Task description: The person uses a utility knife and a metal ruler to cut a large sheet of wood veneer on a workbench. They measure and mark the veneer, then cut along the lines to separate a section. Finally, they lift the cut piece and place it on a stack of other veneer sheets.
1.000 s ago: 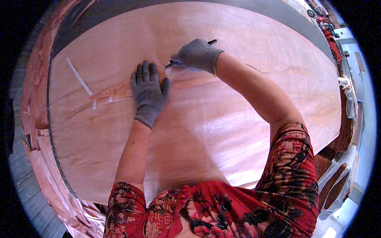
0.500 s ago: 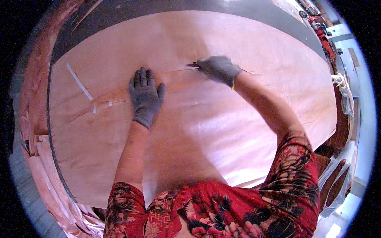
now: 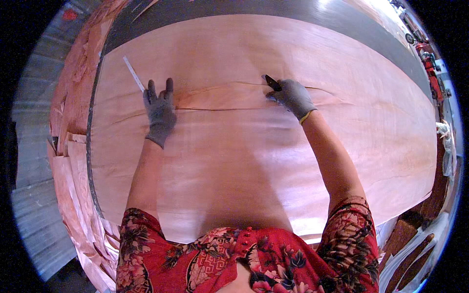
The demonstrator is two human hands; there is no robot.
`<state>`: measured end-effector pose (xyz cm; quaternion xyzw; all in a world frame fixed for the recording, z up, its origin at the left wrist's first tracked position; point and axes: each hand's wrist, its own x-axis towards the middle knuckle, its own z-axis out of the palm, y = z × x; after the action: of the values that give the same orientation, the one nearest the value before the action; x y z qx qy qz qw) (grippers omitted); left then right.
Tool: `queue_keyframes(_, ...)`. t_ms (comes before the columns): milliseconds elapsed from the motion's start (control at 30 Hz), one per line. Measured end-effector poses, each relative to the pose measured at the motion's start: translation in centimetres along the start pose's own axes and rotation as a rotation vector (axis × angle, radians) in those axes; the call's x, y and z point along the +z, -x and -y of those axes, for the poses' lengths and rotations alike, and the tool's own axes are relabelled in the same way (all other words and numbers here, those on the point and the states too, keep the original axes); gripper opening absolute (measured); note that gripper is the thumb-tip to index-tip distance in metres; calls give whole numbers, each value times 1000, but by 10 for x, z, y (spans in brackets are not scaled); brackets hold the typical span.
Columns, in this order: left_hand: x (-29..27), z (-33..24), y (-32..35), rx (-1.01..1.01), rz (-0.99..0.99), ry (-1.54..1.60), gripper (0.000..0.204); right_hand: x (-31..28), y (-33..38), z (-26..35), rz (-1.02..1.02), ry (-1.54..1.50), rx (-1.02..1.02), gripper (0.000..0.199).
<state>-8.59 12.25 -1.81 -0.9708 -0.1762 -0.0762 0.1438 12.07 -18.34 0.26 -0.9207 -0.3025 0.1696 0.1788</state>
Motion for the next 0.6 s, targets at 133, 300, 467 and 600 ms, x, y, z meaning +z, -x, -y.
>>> queue_keyframes(133, 7, 9, -4, -8, -8, 64, 73, -7, -1, 4, 37, -7, 80, 39)
queue_keyframes(300, 11, 21, -2, -56, -143, 137, 68, -3, -3, -3, 1, 13, 34, 40)
queue_keyframes(467, -35, 107, 70, -625, -171, -232, 55, -3, -2, 1, 21, 22, 97, 40)
queue_keyframes(600, -26, 172, 204, -803, 102, -413, 65, -6, -1, 6, -3, 21, 12, 39)
